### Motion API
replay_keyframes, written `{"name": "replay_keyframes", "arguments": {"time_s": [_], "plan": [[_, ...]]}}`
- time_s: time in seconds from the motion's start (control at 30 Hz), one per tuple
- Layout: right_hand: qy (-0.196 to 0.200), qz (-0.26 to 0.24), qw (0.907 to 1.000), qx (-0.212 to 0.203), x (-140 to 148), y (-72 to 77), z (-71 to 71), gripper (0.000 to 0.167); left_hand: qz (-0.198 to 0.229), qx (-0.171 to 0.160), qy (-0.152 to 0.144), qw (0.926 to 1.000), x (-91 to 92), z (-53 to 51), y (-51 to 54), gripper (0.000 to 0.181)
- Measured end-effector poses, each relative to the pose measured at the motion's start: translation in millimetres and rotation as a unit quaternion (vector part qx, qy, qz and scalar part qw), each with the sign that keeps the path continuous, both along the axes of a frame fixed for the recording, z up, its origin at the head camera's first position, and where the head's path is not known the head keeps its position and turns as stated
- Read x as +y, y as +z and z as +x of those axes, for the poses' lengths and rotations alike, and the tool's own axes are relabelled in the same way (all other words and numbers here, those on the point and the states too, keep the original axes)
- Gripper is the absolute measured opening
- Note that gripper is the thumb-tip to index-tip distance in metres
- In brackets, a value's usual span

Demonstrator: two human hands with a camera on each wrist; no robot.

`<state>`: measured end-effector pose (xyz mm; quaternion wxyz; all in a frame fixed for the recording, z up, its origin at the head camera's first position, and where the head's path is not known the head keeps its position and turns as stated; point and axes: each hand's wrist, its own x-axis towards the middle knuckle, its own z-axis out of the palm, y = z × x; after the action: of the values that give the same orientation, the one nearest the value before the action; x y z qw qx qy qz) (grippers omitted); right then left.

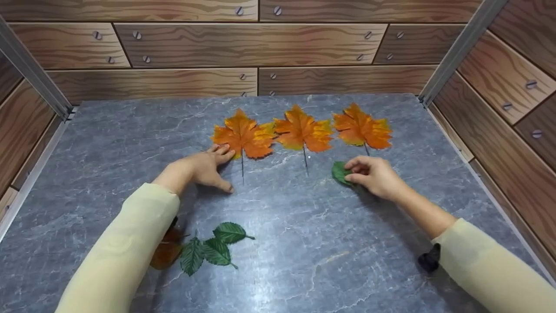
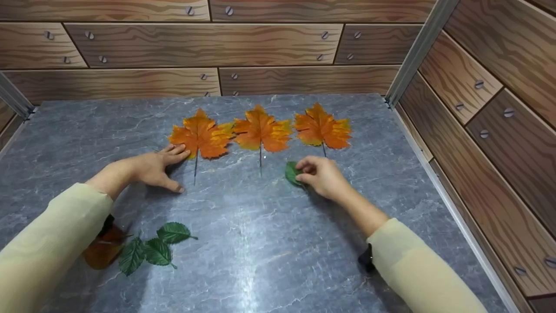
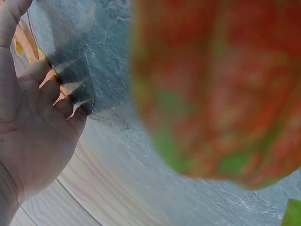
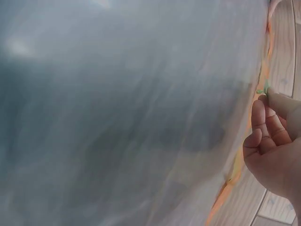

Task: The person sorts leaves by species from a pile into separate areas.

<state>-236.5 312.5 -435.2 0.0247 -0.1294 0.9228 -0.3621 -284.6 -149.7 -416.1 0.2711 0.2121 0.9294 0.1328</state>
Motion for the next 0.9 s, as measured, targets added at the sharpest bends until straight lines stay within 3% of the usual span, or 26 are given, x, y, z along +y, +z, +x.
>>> {"name": "replay_keyframes", "arguments": {"time_s": [0.27, 0.67, 0.9], "plan": [[-0.026, 0.029, 0.9992, -0.007, 16, -3.9, 0.0, 0.02, 0.006, 0.002, 0.001, 1.0, -1.5, -0.3, -1.2, 0.115], [-0.02, 0.065, 0.9977, -0.002, 14, -7.4, 10.5, 0.021, 0.006, -0.003, -0.005, 1.0, -2.0, -0.6, -1.2, 0.114], [0.012, 0.092, 0.9946, 0.046, 13, -9.1, 15.6, 0.029, 0.005, -0.001, -0.006, 1.0, -1.2, -1.2, -2.2, 0.114]]}}
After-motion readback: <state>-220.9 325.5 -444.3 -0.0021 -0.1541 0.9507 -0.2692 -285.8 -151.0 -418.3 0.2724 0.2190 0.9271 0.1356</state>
